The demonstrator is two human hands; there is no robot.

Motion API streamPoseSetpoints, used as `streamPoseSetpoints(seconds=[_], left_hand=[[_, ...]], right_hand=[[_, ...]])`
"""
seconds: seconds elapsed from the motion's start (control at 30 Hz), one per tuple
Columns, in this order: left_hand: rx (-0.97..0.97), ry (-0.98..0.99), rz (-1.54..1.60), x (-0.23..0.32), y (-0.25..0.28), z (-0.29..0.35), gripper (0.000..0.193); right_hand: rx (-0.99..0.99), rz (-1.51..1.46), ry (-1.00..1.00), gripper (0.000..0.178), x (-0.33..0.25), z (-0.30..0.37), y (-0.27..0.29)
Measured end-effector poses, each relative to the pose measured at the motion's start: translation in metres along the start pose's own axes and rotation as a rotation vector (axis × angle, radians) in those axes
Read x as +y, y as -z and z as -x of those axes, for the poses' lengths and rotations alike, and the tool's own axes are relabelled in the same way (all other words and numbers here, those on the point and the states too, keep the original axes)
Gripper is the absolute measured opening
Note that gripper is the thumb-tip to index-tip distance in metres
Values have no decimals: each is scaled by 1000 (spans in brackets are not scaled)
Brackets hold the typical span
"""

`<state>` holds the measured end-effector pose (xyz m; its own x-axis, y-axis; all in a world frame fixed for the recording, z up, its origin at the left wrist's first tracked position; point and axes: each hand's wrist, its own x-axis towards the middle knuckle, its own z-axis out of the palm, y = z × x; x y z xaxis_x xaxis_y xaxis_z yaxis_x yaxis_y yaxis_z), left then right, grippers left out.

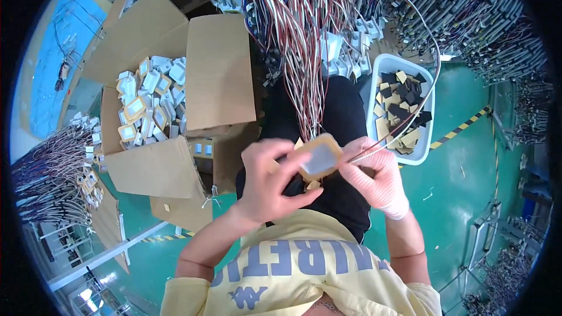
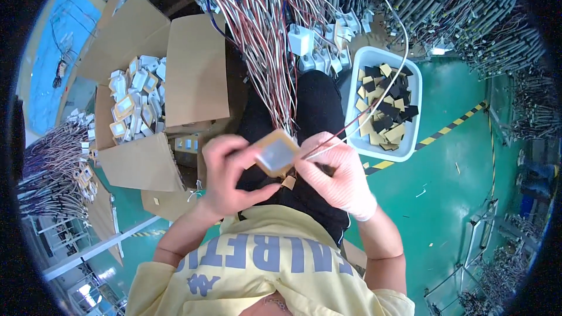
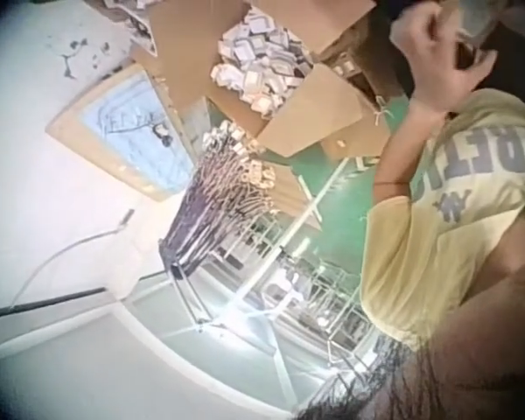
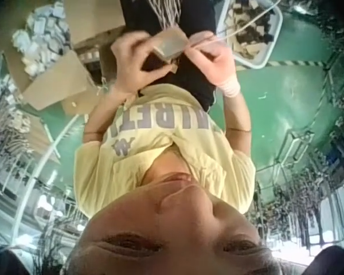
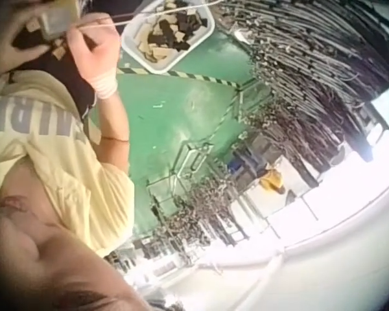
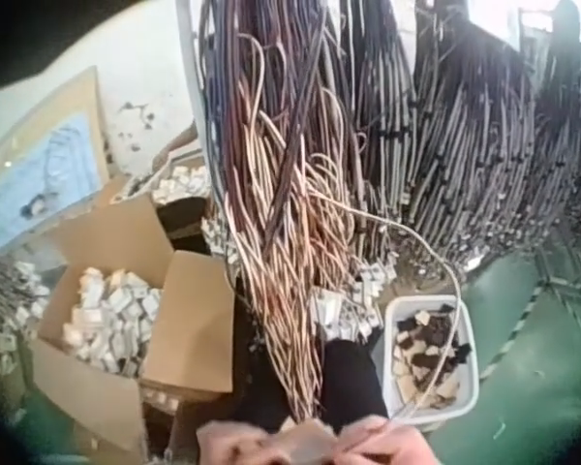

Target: Assemble wiring harnesses by attaching plastic connectors and securing them with adhesive tape.

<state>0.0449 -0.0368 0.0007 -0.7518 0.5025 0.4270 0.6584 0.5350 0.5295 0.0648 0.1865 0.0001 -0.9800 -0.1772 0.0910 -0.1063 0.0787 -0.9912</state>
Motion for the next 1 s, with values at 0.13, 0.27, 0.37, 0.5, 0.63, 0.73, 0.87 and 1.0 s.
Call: streamPoseSetpoints(seconds=[0.13, 0.27, 0.37, 0.5, 0.63, 0.73, 0.87, 1.0], left_hand=[[-403, 584, 1247, -14, -9, -2, 63], [-636, 988, 1545, -7, -18, 4, 53], [-382, 781, 1472, -1, -24, 9, 49], [-318, 702, 1216, 8, -25, -6, 48], [-261, 722, 1185, 11, -32, -11, 43], [-195, 668, 1096, 10, -27, -18, 43], [-154, 604, 992, 10, -19, -24, 46], [-158, 572, 902, 10, -18, -24, 47]], right_hand=[[-312, 150, 174, 7, -12, -10, 1], [-360, 103, 226, 6, -7, -18, 7], [-50, -106, 84, 5, -3, -12, 3], [259, -233, -47, 7, -9, -20, 3], [155, -147, -6, 5, -18, -36, -6], [48, -137, -29, 4, -11, -40, -6], [52, -160, -92, 6, -10, -37, -4], [22, -105, -12, 7, -11, -39, -3]])
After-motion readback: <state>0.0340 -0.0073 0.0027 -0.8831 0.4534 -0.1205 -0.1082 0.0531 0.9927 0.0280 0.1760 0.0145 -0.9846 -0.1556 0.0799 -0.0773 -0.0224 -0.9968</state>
